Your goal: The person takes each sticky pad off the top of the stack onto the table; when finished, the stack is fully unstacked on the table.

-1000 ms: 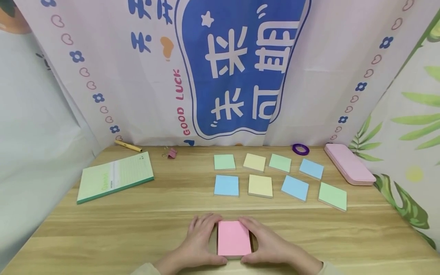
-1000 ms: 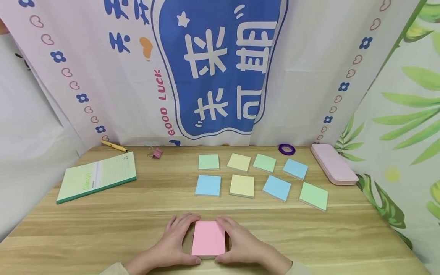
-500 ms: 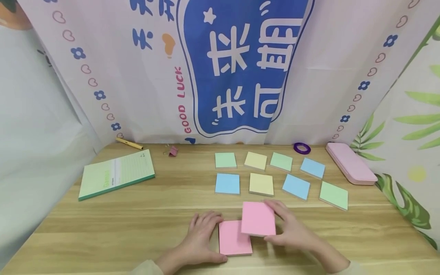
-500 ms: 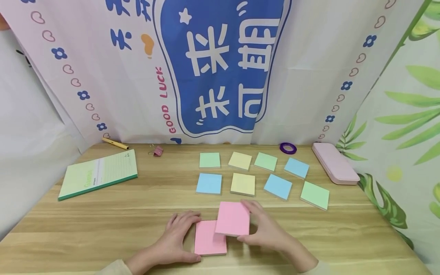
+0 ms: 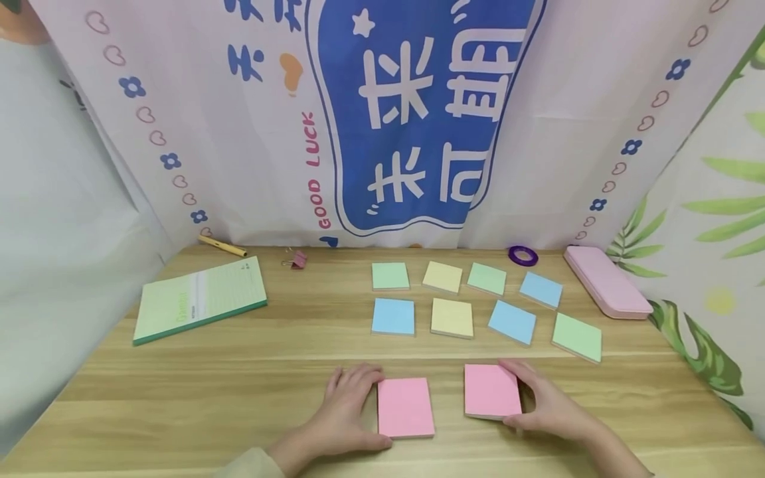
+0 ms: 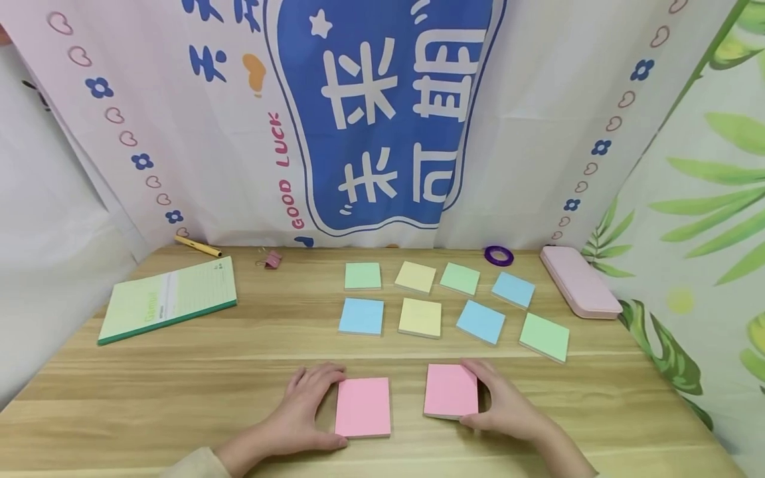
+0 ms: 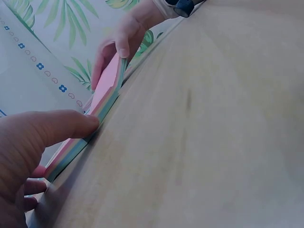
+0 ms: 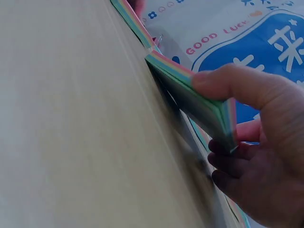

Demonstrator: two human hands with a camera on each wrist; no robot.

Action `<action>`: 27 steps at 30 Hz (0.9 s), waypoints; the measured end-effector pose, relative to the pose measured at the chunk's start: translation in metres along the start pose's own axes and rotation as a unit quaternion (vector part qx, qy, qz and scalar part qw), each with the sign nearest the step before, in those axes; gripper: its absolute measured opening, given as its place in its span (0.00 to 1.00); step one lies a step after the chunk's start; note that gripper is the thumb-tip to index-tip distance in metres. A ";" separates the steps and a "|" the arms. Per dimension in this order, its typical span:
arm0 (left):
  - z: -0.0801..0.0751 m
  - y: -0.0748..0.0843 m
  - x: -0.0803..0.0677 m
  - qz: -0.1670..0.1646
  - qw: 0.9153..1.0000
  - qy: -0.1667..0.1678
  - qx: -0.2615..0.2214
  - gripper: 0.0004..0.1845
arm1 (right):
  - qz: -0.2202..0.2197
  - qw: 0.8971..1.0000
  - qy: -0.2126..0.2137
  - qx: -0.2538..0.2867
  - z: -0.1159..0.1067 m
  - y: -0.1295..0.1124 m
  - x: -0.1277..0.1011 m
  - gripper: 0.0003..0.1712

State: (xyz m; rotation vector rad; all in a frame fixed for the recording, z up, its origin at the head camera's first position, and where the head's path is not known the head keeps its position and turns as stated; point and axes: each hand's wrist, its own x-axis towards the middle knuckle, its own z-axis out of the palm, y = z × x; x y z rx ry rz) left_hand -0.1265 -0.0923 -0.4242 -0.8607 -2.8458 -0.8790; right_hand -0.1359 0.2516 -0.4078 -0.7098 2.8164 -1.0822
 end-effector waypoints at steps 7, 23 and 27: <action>0.002 0.000 -0.002 -0.003 1.000 -0.001 0.001 0.45 | -0.013 0.999 -0.032 -0.039 0.000 0.006 -0.003 0.47; -0.027 -0.006 0.001 -0.031 0.998 -0.033 -0.038 0.52 | -0.017 0.999 -0.032 -0.022 -0.035 -0.013 0.011 0.48; -0.070 -0.015 0.015 -0.059 0.998 0.007 0.014 0.47 | -0.017 0.998 0.001 -0.063 -0.069 -0.028 0.032 0.46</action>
